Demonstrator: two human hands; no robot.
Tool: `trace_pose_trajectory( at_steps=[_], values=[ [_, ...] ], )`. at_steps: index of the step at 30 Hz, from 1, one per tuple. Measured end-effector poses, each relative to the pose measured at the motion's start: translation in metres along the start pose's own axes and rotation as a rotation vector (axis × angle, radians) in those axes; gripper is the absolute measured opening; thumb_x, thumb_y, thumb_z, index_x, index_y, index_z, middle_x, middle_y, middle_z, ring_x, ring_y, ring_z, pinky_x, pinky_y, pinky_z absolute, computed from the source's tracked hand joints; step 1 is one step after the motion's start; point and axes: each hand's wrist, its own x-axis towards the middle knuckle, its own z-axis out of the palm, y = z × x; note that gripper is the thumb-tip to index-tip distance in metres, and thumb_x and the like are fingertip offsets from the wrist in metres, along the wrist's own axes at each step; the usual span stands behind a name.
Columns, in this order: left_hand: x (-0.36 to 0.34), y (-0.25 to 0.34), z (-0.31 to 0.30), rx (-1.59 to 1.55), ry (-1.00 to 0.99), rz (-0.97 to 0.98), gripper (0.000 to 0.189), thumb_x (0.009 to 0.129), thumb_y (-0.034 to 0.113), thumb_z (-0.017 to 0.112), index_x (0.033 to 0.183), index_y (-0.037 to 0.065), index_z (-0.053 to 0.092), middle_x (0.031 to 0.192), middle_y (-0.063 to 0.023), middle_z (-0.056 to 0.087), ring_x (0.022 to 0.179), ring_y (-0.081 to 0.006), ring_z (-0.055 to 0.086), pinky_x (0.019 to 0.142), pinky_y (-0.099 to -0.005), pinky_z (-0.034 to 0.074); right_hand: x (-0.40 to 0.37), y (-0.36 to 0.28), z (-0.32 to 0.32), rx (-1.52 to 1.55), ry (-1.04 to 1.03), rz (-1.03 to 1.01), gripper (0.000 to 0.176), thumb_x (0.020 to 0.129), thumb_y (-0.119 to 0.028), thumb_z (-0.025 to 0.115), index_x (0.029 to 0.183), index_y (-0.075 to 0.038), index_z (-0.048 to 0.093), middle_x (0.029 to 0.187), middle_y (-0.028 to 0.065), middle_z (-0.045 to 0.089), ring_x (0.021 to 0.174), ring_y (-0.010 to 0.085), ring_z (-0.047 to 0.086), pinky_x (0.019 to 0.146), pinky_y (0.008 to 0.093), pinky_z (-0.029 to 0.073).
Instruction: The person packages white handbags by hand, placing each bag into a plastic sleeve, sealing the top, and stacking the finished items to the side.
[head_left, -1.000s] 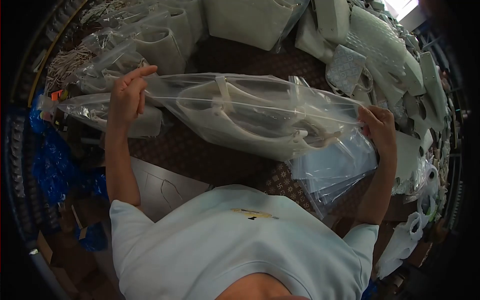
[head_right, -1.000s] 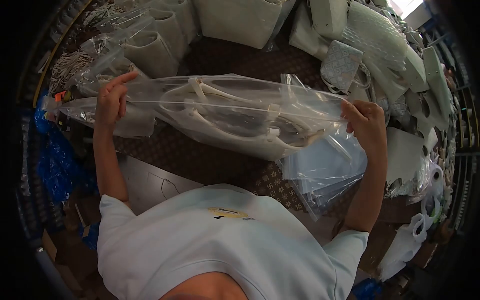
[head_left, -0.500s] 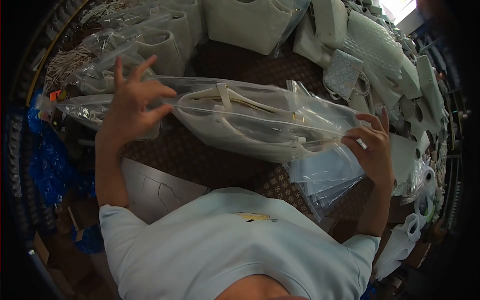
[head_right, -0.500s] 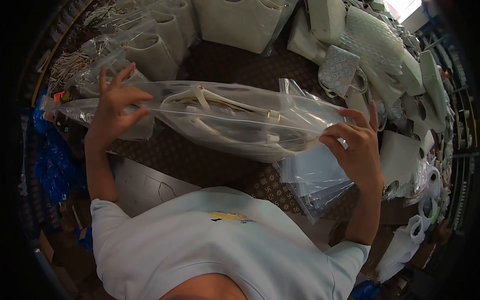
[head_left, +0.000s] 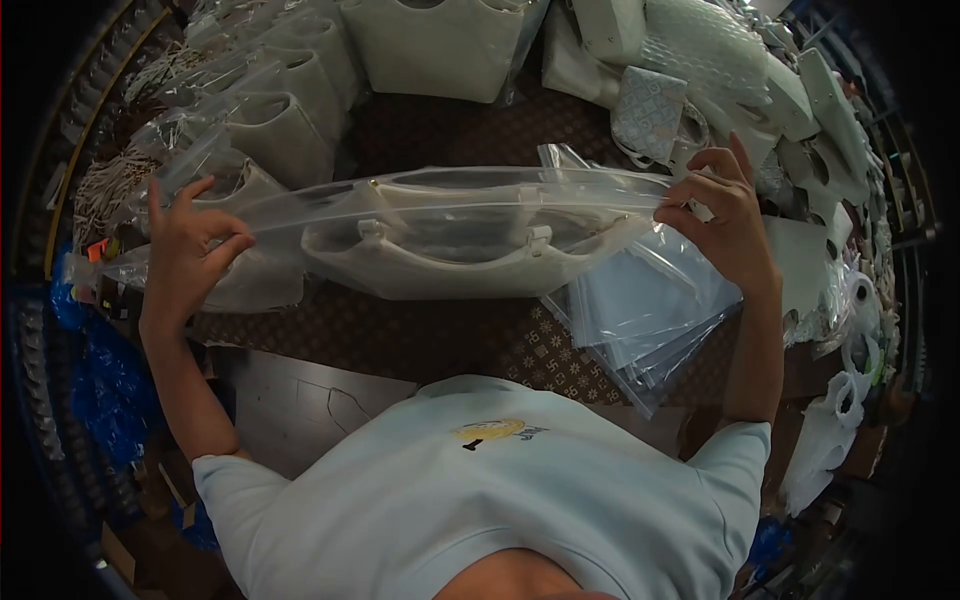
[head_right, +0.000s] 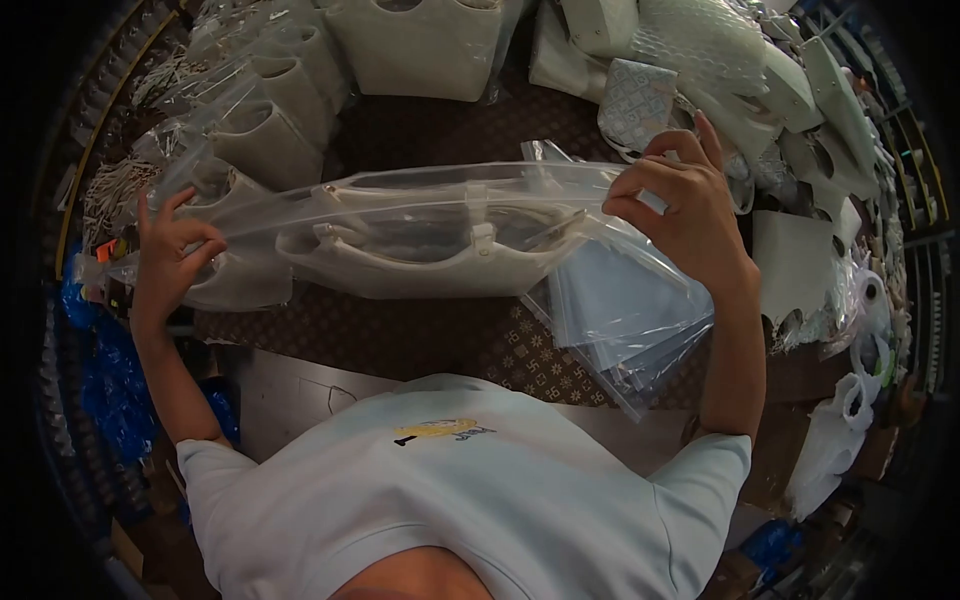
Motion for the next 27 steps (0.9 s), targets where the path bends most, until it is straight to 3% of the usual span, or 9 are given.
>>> trace_pose_trajectory(
  at_steps=[2, 4, 7, 11, 13, 22, 24, 26, 27],
  values=[
    [-0.003, 0.001, 0.000, -0.016, -0.029, -0.004, 0.004, 0.070, 0.013, 0.068, 0.071, 0.010, 0.066, 0.074, -0.0011, 0.063, 0.117, -0.0235, 0.045, 0.111, -0.0486, -0.001, -0.008, -0.001, 0.000, 0.072, -0.008, 0.009, 0.021, 0.062, -0.014, 0.076, 0.081, -0.009, 0.066, 0.081, -0.0003, 0.062, 0.102, 0.0190, 0.051, 0.105, 0.0408, 0.023],
    [-0.005, 0.001, 0.001, -0.036, -0.054, -0.015, 0.003, 0.070, 0.012, 0.067, 0.071, 0.010, 0.065, 0.076, -0.0009, 0.064, 0.118, -0.0239, 0.044, 0.111, -0.0487, -0.001, -0.020, -0.001, 0.009, 0.578, 0.331, 0.278, 0.027, 0.065, -0.011, 0.076, 0.088, -0.006, 0.064, 0.089, 0.0017, 0.063, 0.103, 0.0193, 0.052, 0.096, 0.0337, 0.035],
    [-0.007, 0.001, 0.004, -0.060, -0.037, -0.011, 0.004, 0.069, 0.010, 0.067, 0.072, 0.010, 0.064, 0.077, -0.0009, 0.064, 0.120, -0.0252, 0.043, 0.110, -0.0486, -0.002, -0.037, 0.013, 0.031, 0.598, 0.285, 0.271, 0.035, 0.064, -0.009, 0.076, 0.096, -0.004, 0.062, 0.100, 0.0051, 0.061, 0.105, 0.0200, 0.052, 0.091, 0.0321, 0.040],
    [-0.006, 0.000, 0.002, -0.063, -0.025, -0.017, 0.007, 0.068, 0.009, 0.067, 0.074, 0.010, 0.064, 0.078, -0.0011, 0.064, 0.122, -0.0260, 0.041, 0.110, -0.0485, -0.002, -0.029, 0.020, 0.043, 0.596, 0.327, 0.256, 0.029, 0.065, -0.009, 0.075, 0.091, -0.004, 0.063, 0.096, 0.0047, 0.063, 0.100, 0.0202, 0.054, 0.089, 0.0326, 0.041],
    [-0.005, 0.000, 0.000, -0.066, -0.021, -0.035, 0.008, 0.067, 0.009, 0.068, 0.074, 0.009, 0.063, 0.079, -0.0011, 0.064, 0.122, -0.0261, 0.041, 0.110, -0.0486, -0.002, -0.027, 0.028, 0.050, 0.521, 0.313, 0.083, 0.022, 0.067, -0.007, 0.074, 0.087, -0.004, 0.064, 0.092, 0.0048, 0.064, 0.095, 0.0199, 0.056, 0.085, 0.0318, 0.042],
    [0.002, -0.010, -0.001, -0.064, -0.107, -0.207, 0.017, 0.067, 0.018, 0.071, 0.081, 0.010, 0.064, 0.089, -0.0027, 0.064, 0.121, -0.0247, 0.043, 0.110, -0.0469, 0.000, -0.021, 0.012, 0.055, 0.538, 0.391, 0.115, 0.012, 0.072, -0.002, 0.068, 0.076, -0.003, 0.057, 0.077, 0.0033, 0.059, 0.085, 0.0191, 0.054, 0.076, 0.0301, 0.043],
    [0.012, 0.005, -0.004, 0.069, -0.038, -0.089, 0.029, 0.068, 0.028, 0.072, 0.089, 0.010, 0.064, 0.096, -0.0038, 0.063, 0.118, -0.0255, 0.046, 0.109, -0.0493, 0.006, -0.025, 0.018, 0.057, 0.553, 0.403, 0.125, 0.012, 0.073, -0.002, 0.067, 0.077, -0.003, 0.056, 0.078, 0.0033, 0.059, 0.085, 0.0191, 0.054, 0.076, 0.0297, 0.043],
    [0.028, 0.038, 0.004, -0.113, 0.316, 0.238, 0.038, 0.071, 0.037, 0.070, 0.097, 0.010, 0.063, 0.104, -0.0041, 0.061, 0.115, -0.0254, 0.048, 0.106, -0.0513, 0.012, -0.025, 0.019, 0.059, 0.570, 0.413, 0.125, 0.012, 0.073, -0.001, 0.066, 0.079, -0.002, 0.056, 0.079, 0.0033, 0.058, 0.086, 0.0190, 0.054, 0.076, 0.0292, 0.043],
    [0.040, 0.071, 0.013, -0.175, 0.378, 0.346, 0.039, 0.073, 0.038, 0.068, 0.099, 0.010, 0.063, 0.107, -0.0048, 0.061, 0.114, -0.0255, 0.049, 0.105, -0.0523, 0.013, -0.025, 0.017, 0.059, 0.563, 0.417, 0.121, 0.011, 0.074, 0.000, 0.066, 0.079, -0.002, 0.056, 0.080, 0.0033, 0.058, 0.086, 0.0192, 0.054, 0.076, 0.0296, 0.043]
  ],
)
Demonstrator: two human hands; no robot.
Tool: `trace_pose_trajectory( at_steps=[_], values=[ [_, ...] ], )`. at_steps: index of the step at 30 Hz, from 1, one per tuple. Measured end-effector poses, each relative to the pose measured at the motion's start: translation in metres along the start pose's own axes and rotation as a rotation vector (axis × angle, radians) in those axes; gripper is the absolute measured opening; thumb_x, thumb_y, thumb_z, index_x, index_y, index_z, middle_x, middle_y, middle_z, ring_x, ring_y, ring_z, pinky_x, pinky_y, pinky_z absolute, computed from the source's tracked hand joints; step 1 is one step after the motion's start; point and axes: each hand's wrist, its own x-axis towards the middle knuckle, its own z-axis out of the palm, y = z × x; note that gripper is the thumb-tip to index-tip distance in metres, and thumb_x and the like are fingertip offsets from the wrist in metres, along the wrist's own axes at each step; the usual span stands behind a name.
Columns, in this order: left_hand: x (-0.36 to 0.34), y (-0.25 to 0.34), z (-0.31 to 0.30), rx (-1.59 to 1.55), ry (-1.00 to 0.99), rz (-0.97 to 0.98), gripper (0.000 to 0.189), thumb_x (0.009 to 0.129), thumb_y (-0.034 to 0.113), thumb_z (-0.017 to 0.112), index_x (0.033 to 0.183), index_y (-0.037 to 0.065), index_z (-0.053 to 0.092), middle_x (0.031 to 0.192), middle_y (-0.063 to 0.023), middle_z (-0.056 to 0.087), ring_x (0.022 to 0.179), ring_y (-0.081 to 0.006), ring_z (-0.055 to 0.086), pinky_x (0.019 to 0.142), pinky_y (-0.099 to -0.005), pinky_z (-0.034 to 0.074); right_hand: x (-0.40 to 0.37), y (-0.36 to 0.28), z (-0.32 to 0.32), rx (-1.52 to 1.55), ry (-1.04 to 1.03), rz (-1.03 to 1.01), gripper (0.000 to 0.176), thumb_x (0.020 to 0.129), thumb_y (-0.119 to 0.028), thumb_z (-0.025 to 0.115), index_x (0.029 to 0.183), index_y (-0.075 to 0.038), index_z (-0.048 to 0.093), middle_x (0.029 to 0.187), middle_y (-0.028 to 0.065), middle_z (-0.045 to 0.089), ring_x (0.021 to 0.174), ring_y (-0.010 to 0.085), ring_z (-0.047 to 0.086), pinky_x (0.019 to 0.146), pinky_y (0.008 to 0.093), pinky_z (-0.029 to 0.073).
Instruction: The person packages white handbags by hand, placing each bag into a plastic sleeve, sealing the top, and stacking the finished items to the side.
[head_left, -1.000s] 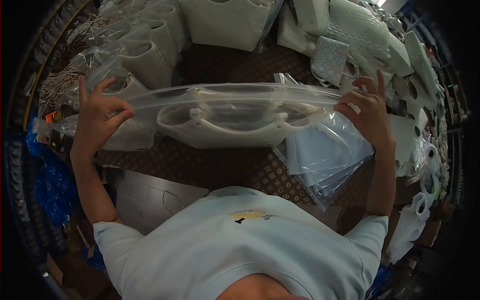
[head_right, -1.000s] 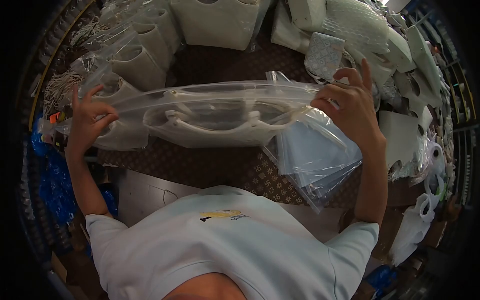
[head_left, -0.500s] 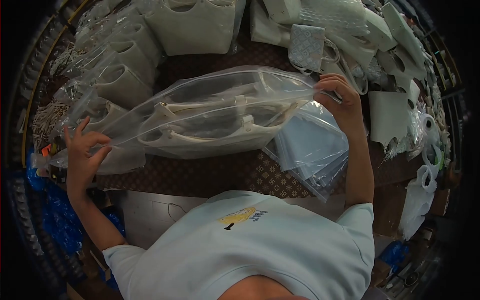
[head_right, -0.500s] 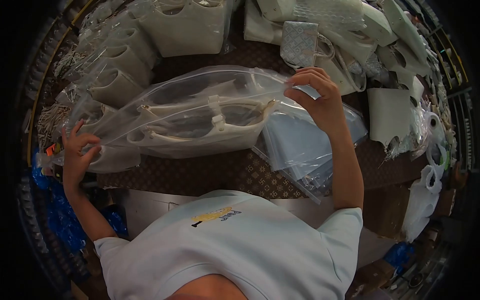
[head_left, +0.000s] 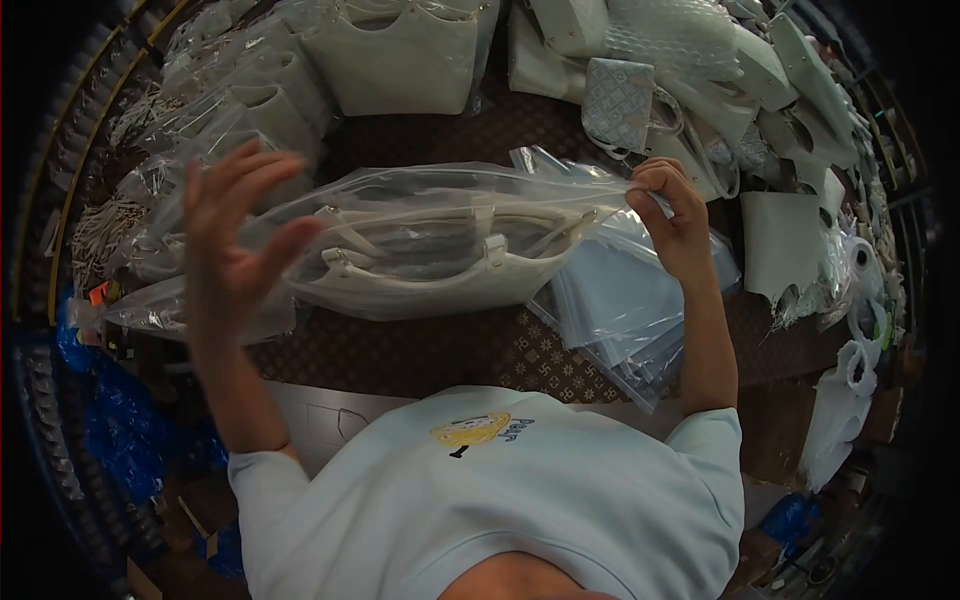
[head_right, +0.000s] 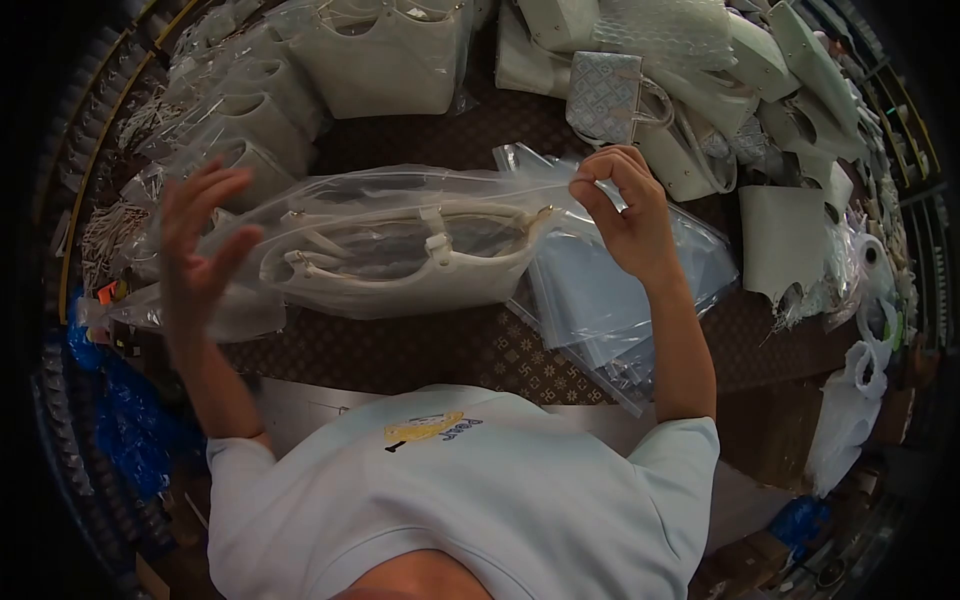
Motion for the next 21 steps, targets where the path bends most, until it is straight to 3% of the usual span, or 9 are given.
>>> trace_pose_trajectory(
  at_steps=[2, 5, 6, 7, 10, 14, 16, 21],
  values=[
    [0.030, 0.061, 0.050, -0.145, 0.047, 0.151, 0.039, 0.076, 0.037, 0.066, 0.104, 0.011, 0.062, 0.109, -0.0052, 0.060, 0.111, -0.0246, 0.050, 0.104, -0.0544, 0.016, 0.000, -0.004, 0.003, -0.005, -0.008, -0.012, 0.011, 0.074, 0.001, 0.065, 0.079, -0.002, 0.055, 0.080, 0.0034, 0.058, 0.086, 0.0194, 0.054, 0.076, 0.0301, 0.043],
    [0.067, 0.121, 0.112, -0.319, 0.104, 0.235, 0.029, 0.076, 0.032, 0.065, 0.097, 0.012, 0.065, 0.097, -0.0038, 0.063, 0.101, -0.0230, 0.055, 0.102, -0.0554, 0.020, 0.000, -0.007, 0.000, -0.050, -0.015, -0.041, 0.012, 0.073, 0.001, 0.065, 0.080, -0.002, 0.056, 0.081, 0.0038, 0.058, 0.085, 0.0200, 0.054, 0.075, 0.0306, 0.044],
    [0.078, 0.131, 0.125, -0.311, 0.020, 0.262, 0.023, 0.076, 0.028, 0.065, 0.092, 0.013, 0.066, 0.090, -0.0018, 0.063, 0.096, -0.0211, 0.055, 0.102, -0.0546, 0.021, 0.001, -0.008, -0.001, -0.067, -0.015, -0.054, 0.012, 0.073, 0.001, 0.066, 0.080, -0.003, 0.056, 0.081, 0.0040, 0.058, 0.085, 0.0204, 0.054, 0.075, 0.0308, 0.044],
    [0.085, 0.137, 0.133, -0.302, -0.068, 0.291, 0.016, 0.077, 0.025, 0.064, 0.088, 0.014, 0.068, 0.082, 0.0003, 0.063, 0.092, -0.0193, 0.056, 0.102, -0.0538, 0.022, 0.000, -0.009, -0.001, -0.082, -0.012, -0.063, 0.013, 0.072, 0.001, 0.066, 0.080, -0.003, 0.056, 0.081, 0.0042, 0.059, 0.084, 0.0209, 0.054, 0.075, 0.0310, 0.044],
    [0.093, 0.137, 0.143, -0.337, -0.054, 0.325, 0.009, 0.076, 0.022, 0.064, 0.077, 0.014, 0.068, 0.072, 0.0020, 0.062, 0.088, -0.0174, 0.056, 0.101, -0.0531, 0.025, -0.004, -0.006, -0.001, -0.080, 0.024, -0.075, 0.014, 0.072, 0.001, 0.067, 0.080, -0.003, 0.057, 0.081, 0.0048, 0.058, 0.084, 0.0221, 0.054, 0.075, 0.0312, 0.044],
    [0.094, 0.135, 0.137, -0.331, -0.137, 0.307, 0.009, 0.075, 0.020, 0.063, 0.076, 0.014, 0.068, 0.072, 0.0011, 0.061, 0.088, -0.0176, 0.056, 0.100, -0.0531, 0.025, -0.004, -0.004, 0.003, -0.020, 0.027, -0.070, 0.014, 0.071, 0.002, 0.066, 0.080, -0.002, 0.056, 0.080, 0.0060, 0.058, 0.083, 0.0231, 0.054, 0.074, 0.0312, 0.044],
    [0.094, 0.138, 0.138, -0.273, -0.035, 0.349, 0.008, 0.075, 0.019, 0.062, 0.074, 0.012, 0.067, 0.070, 0.0013, 0.061, 0.088, -0.0171, 0.056, 0.101, -0.0531, 0.024, -0.001, -0.006, 0.003, -0.014, 0.039, -0.093, 0.013, 0.071, 0.003, 0.065, 0.078, -0.002, 0.055, 0.080, 0.0074, 0.058, 0.083, 0.0234, 0.054, 0.074, 0.0310, 0.043],
    [0.083, 0.128, 0.132, -0.189, 0.005, 0.362, 0.009, 0.074, 0.019, 0.063, 0.071, 0.011, 0.063, 0.069, 0.0019, 0.059, 0.088, -0.0162, 0.055, 0.103, -0.0540, 0.020, -0.003, -0.006, 0.004, -0.041, 0.044, -0.078, 0.012, 0.072, 0.000, 0.065, 0.077, -0.001, 0.054, 0.080, 0.0082, 0.057, 0.083, 0.0233, 0.053, 0.075, 0.0313, 0.043]
  ],
)
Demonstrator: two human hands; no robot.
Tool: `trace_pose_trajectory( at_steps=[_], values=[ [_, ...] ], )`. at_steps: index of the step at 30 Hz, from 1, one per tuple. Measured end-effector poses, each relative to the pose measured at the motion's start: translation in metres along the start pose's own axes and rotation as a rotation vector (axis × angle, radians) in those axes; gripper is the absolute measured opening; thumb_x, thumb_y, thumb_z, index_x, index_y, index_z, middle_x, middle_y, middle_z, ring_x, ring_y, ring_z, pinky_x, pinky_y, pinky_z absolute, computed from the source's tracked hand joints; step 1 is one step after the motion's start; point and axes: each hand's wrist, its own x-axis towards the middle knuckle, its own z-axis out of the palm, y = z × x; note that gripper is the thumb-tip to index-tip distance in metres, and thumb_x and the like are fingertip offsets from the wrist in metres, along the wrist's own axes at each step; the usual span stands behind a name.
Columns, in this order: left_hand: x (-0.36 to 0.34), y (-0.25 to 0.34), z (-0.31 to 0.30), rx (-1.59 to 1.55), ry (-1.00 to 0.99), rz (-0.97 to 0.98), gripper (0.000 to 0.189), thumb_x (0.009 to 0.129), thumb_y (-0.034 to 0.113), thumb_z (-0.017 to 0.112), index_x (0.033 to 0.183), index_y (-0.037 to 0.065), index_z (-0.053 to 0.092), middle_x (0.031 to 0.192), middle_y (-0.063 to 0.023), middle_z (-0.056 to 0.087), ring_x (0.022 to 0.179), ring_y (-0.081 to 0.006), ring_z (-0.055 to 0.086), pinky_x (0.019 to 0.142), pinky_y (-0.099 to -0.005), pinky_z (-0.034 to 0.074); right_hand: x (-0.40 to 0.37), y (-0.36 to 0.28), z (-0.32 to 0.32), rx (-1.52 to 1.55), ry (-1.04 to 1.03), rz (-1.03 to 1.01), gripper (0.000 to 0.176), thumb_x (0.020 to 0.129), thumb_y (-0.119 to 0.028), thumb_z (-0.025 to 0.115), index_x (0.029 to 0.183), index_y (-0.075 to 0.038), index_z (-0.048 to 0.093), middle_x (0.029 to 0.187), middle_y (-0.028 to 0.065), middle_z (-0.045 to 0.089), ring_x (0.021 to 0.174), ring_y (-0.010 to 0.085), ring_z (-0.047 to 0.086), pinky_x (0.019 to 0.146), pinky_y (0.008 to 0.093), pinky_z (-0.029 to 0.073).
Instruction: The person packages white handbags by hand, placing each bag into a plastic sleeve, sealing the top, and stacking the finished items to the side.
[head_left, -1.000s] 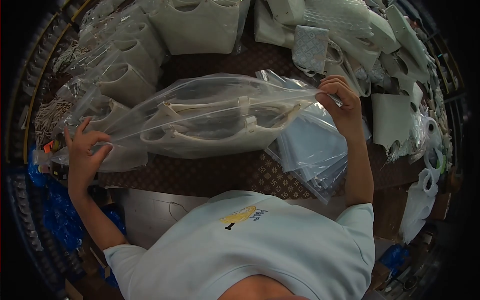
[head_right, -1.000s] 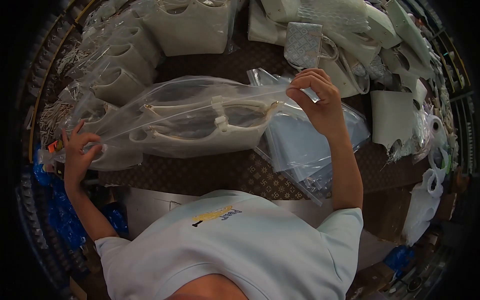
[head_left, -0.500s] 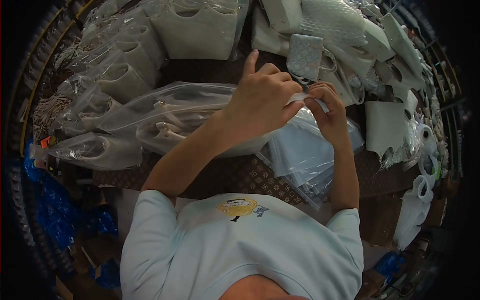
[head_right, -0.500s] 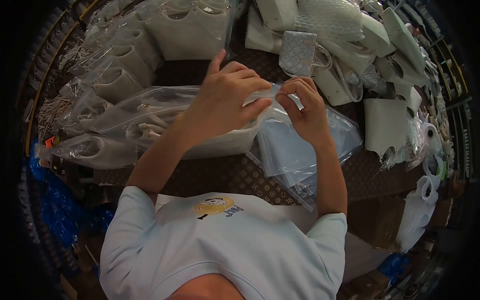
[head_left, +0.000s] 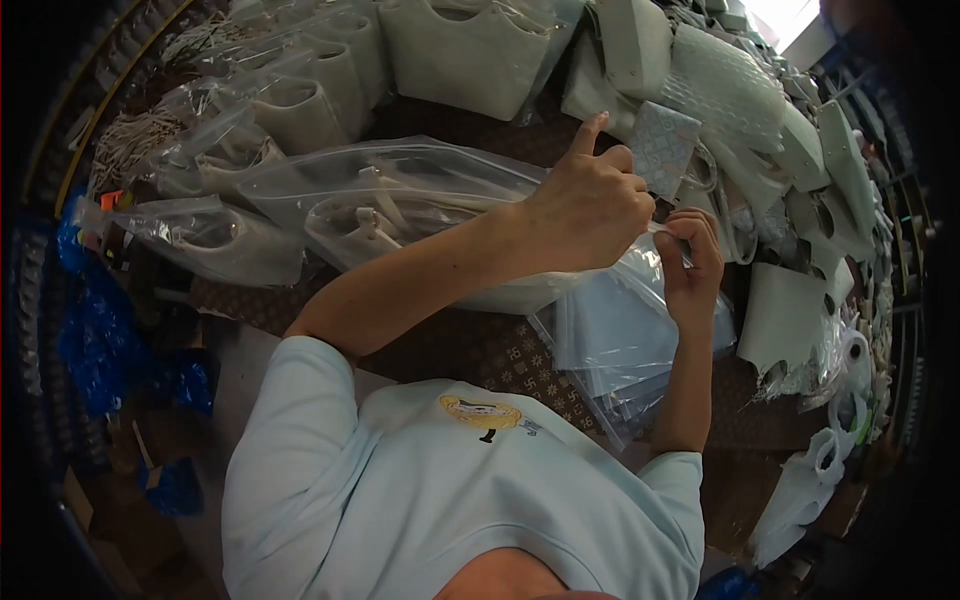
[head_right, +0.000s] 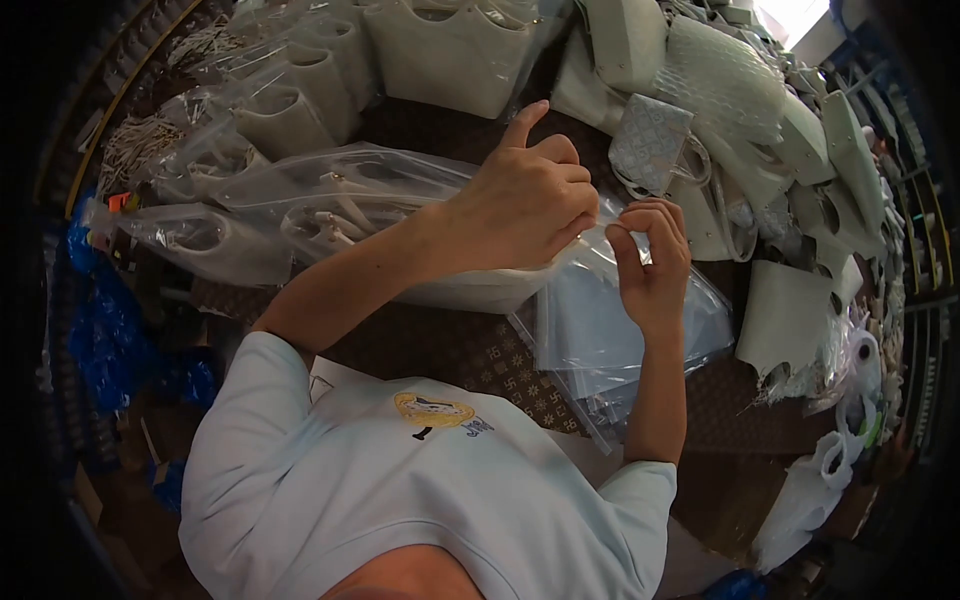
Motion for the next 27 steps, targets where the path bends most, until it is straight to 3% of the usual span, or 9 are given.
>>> trace_pose_trajectory(
  at_steps=[8, 10, 16, 23, 25, 26, 27],
  values=[
    [-0.095, -0.050, -0.070, 0.165, -0.041, -0.143, 0.004, 0.077, 0.014, 0.063, 0.075, 0.012, 0.060, 0.079, 0.0044, 0.058, 0.099, -0.0164, 0.051, 0.107, -0.0541, 0.007, -0.006, 0.002, 0.001, -0.027, 0.044, 0.041, 0.010, 0.077, -0.004, 0.063, 0.076, -0.002, 0.054, 0.082, 0.0070, 0.058, 0.087, 0.0216, 0.052, 0.078, 0.0310, 0.042],
    [-0.122, -0.064, -0.088, 0.270, -0.012, -0.211, 0.005, 0.078, 0.015, 0.061, 0.074, 0.012, 0.058, 0.077, 0.0035, 0.055, 0.102, -0.0177, 0.050, 0.106, -0.0579, 0.002, -0.008, 0.005, 0.000, -0.035, 0.052, 0.054, 0.011, 0.077, -0.005, 0.064, 0.076, -0.002, 0.054, 0.082, 0.0070, 0.058, 0.087, 0.0214, 0.052, 0.078, 0.0306, 0.042],
    [-0.172, -0.089, -0.128, 0.435, -0.078, -0.349, 0.003, 0.080, 0.015, 0.060, 0.079, 0.013, 0.057, 0.083, 0.0048, 0.057, 0.111, -0.0186, 0.046, 0.108, -0.0550, 0.002, -0.013, 0.005, -0.007, -0.041, 0.032, 0.077, 0.010, 0.077, -0.003, 0.063, 0.077, -0.002, 0.053, 0.081, 0.0066, 0.057, 0.088, 0.0204, 0.051, 0.078, 0.0289, 0.040],
    [-0.175, -0.120, -0.141, 0.493, -0.102, -0.348, 0.005, 0.081, 0.015, 0.059, 0.078, 0.013, 0.056, 0.083, 0.0065, 0.057, 0.113, -0.0188, 0.045, 0.107, -0.0551, 0.003, -0.032, -0.012, -0.026, 0.092, 0.032, 0.184, 0.011, 0.077, -0.005, 0.063, 0.075, -0.002, 0.052, 0.080, 0.0077, 0.056, 0.085, 0.0205, 0.051, 0.077, 0.0316, 0.040],
    [-0.174, -0.136, -0.128, 0.533, -0.079, -0.367, 0.010, 0.084, 0.021, 0.057, 0.091, 0.014, 0.059, 0.105, 0.0059, 0.057, 0.120, -0.0208, 0.041, 0.106, -0.0568, 0.005, -0.035, -0.027, -0.035, 0.331, -0.220, 0.103, 0.013, 0.076, -0.011, 0.063, 0.077, -0.002, 0.054, 0.081, 0.0096, 0.057, 0.084, 0.0219, 0.053, 0.080, 0.0348, 0.041],
    [-0.174, -0.136, -0.119, 0.538, -0.076, -0.372, 0.010, 0.084, 0.021, 0.057, 0.091, 0.014, 0.059, 0.105, 0.0059, 0.057, 0.120, -0.0208, 0.041, 0.106, -0.0568, 0.005, -0.034, -0.027, -0.031, 0.334, -0.223, 0.097, 0.013, 0.076, -0.011, 0.063, 0.077, -0.002, 0.054, 0.081, 0.0096, 0.057, 0.084, 0.0219, 0.053, 0.080, 0.0348, 0.041],
    [-0.173, -0.135, -0.105, 0.406, 0.126, -0.470, 0.020, 0.087, 0.024, 0.054, 0.103, 0.013, 0.056, 0.119, 0.0016, 0.050, 0.124, -0.0226, 0.036, 0.107, -0.0538, 0.006, -0.035, -0.027, -0.025, 0.555, -0.355, 0.055, 0.015, 0.078, -0.016, 0.061, 0.079, -0.002, 0.055, 0.082, 0.0105, 0.058, 0.085, 0.0232, 0.054, 0.082, 0.0367, 0.041]
  ],
)
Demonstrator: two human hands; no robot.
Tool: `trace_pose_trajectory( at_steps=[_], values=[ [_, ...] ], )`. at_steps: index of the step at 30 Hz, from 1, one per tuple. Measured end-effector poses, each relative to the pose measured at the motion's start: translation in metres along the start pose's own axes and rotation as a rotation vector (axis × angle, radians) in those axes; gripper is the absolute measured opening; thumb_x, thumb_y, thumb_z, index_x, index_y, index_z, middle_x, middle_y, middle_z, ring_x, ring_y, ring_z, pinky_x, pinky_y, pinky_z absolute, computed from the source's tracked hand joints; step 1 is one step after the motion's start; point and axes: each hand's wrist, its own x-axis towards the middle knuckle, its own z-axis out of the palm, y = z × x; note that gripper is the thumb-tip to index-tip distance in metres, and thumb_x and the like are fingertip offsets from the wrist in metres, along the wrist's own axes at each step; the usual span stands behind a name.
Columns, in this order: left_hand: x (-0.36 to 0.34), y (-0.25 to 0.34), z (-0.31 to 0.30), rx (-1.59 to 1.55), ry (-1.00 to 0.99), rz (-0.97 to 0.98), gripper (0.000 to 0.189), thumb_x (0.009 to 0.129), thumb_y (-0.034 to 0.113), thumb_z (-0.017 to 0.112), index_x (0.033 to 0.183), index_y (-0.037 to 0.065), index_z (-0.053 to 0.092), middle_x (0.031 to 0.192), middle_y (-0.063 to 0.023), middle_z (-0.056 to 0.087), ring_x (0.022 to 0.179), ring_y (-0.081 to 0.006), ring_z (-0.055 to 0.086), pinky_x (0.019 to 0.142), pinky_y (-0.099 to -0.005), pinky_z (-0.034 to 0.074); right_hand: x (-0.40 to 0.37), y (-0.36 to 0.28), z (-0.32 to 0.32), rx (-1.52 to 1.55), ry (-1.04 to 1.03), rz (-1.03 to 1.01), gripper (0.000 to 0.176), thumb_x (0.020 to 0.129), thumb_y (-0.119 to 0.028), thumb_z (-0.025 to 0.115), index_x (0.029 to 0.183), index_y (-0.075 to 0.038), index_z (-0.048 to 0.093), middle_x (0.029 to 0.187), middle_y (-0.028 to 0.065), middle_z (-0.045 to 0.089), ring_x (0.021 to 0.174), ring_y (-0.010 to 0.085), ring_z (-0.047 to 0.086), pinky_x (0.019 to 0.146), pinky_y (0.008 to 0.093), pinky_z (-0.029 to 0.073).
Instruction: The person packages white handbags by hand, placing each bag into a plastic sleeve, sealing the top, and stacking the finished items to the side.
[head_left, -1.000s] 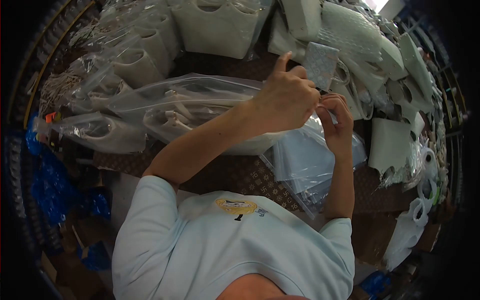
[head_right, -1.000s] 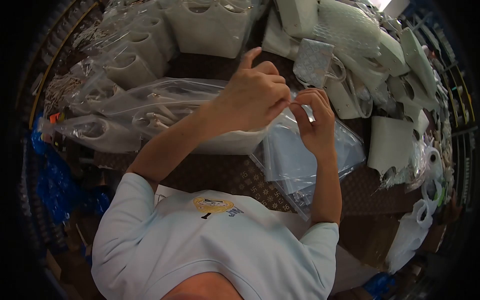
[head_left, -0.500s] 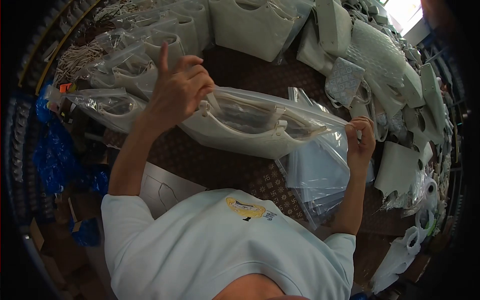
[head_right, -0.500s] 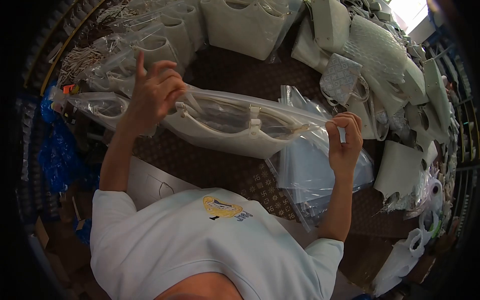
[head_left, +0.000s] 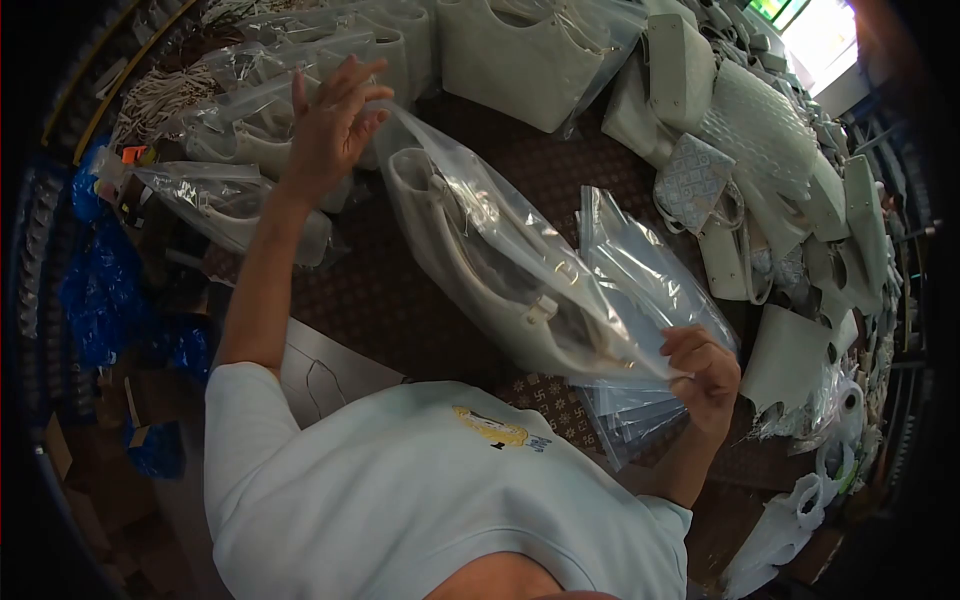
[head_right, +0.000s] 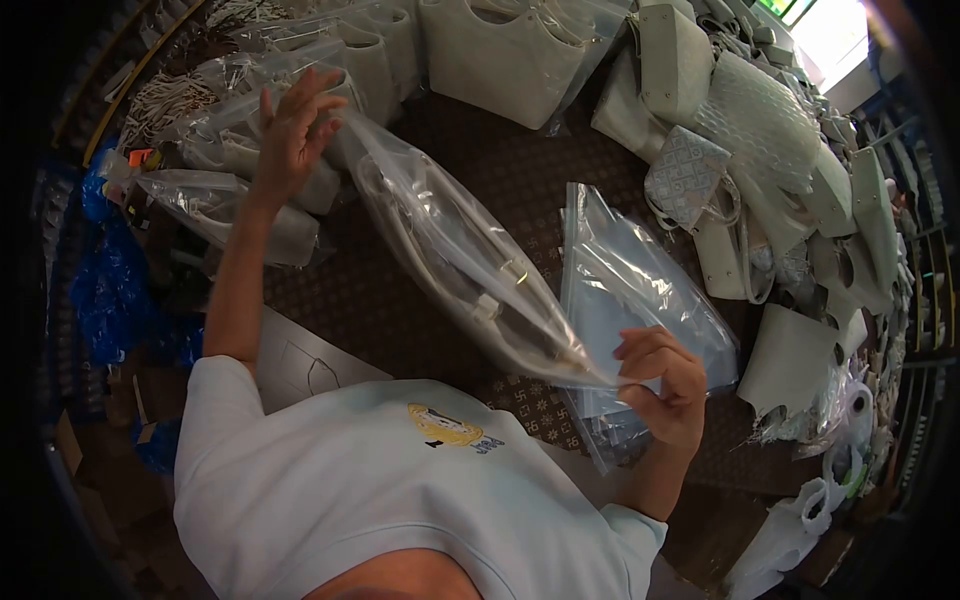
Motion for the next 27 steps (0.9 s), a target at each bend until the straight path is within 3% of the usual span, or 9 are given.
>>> trace_pose_trajectory(
  at_steps=[3, 5, 9, 11, 16, 19, 22, 26, 27],
  values=[
    [-0.034, 0.007, 0.042, -0.626, 0.338, -0.275, 0.053, 0.094, 0.036, 0.042, 0.135, 0.004, 0.032, 0.146, -0.0123, 0.020, 0.135, -0.0255, 0.019, 0.109, -0.0413, 0.010, -0.010, 0.055, 0.014, 0.464, 0.079, 0.142, 0.038, 0.088, -0.038, 0.046, 0.095, -0.002, 0.055, 0.097, 0.0145, 0.058, 0.100, 0.0271, 0.053, 0.091, 0.0427, 0.039],
    [-0.042, 0.025, 0.050, -0.703, 0.330, -0.304, 0.055, 0.094, 0.037, 0.040, 0.136, 0.004, 0.030, 0.146, -0.0123, 0.019, 0.135, -0.0252, 0.018, 0.109, -0.0408, 0.010, -0.004, 0.120, 0.041, 0.375, 0.363, 0.508, 0.057, 0.088, -0.050, 0.044, 0.116, -0.001, 0.051, 0.112, 0.0164, 0.056, 0.108, 0.0301, 0.052, 0.093, 0.0417, 0.039],
    [-0.059, 0.105, 0.072, -0.994, 0.280, -0.453, 0.061, 0.093, 0.044, 0.032, 0.138, 0.004, 0.020, 0.147, -0.0122, 0.014, 0.136, -0.0239, 0.014, 0.110, -0.0387, 0.009, 0.022, 0.186, 0.127, 0.464, 0.218, 1.120, 0.070, 0.088, -0.056, 0.041, 0.134, -0.003, 0.034, 0.130, 0.0146, 0.043, 0.117, 0.0252, 0.044, 0.093, 0.0396, 0.040],
    [-0.057, 0.120, 0.085, -1.140, 0.269, -0.526, 0.064, 0.093, 0.047, 0.027, 0.139, 0.003, 0.014, 0.148, -0.0122, 0.012, 0.136, -0.0233, 0.012, 0.110, -0.0377, 0.008, 0.030, 0.231, 0.174, 0.934, 0.036, 0.967, 0.076, 0.085, -0.062, 0.039, 0.134, -0.004, 0.035, 0.129, 0.0151, 0.043, 0.116, 0.0239, 0.045, 0.094, 0.0367, 0.040],
    [-0.050, 0.113, 0.110, -1.445, 0.230, -0.683, 0.071, 0.093, 0.053, 0.019, 0.142, 0.003, 0.004, 0.149, -0.0122, 0.007, 0.137, -0.0221, 0.008, 0.110, -0.0356, 0.007, 0.142, 0.159, 0.167, 0.963, -0.059, 0.828, 0.075, 0.087, -0.062, 0.033, 0.135, -0.004, 0.032, 0.131, 0.0140, 0.041, 0.118, 0.0228, 0.043, 0.097, 0.0348, 0.038],
    [-0.023, 0.101, 0.110, -0.848, 0.194, -0.376, 0.067, 0.095, 0.044, 0.024, 0.140, -0.002, 0.008, 0.147, -0.0190, 0.012, 0.137, -0.0301, 0.009, 0.108, -0.0455, 0.007, 0.161, 0.097, 0.158, 0.975, -0.076, 0.758, 0.075, 0.088, -0.061, 0.030, 0.136, -0.004, 0.031, 0.132, 0.0135, 0.040, 0.119, 0.0223, 0.042, 0.098, 0.0339, 0.036],
    [-0.007, 0.108, 0.103, -0.721, 0.189, -0.327, 0.064, 0.094, 0.040, 0.028, 0.140, -0.001, 0.013, 0.146, -0.0187, 0.016, 0.136, -0.0343, 0.010, 0.106, -0.0522, 0.003, 0.173, 0.072, 0.174, 0.756, -0.045, 0.329, 0.086, 0.085, -0.066, 0.032, 0.141, -0.003, 0.015, 0.141, 0.0142, 0.027, 0.131, 0.0229, 0.028, 0.107, 0.0319, 0.022],
    [0.000, 0.093, 0.095, -0.710, 0.295, -0.269, 0.066, 0.092, 0.043, 0.031, 0.141, 0.002, 0.013, 0.147, -0.0144, 0.014, 0.136, -0.0319, 0.013, 0.105, -0.0553, 0.002, 0.170, 0.062, 0.162, 0.562, -0.113, 0.195, 0.086, 0.084, -0.057, 0.047, 0.140, 0.000, 0.016, 0.140, 0.0159, 0.031, 0.128, 0.0250, 0.032, 0.106, 0.0312, 0.025],
    [0.009, 0.076, 0.083, -0.627, 0.282, -0.102, 0.063, 0.091, 0.043, 0.037, 0.139, 0.006, 0.022, 0.143, -0.0128, 0.024, 0.135, -0.0309, 0.016, 0.104, -0.0565, 0.002, 0.170, 0.049, 0.155, 0.148, -0.078, 0.144, 0.075, 0.082, -0.049, 0.053, 0.134, -0.001, 0.029, 0.129, 0.0160, 0.043, 0.119, 0.0255, 0.043, 0.099, 0.0315, 0.033]
  ],
)
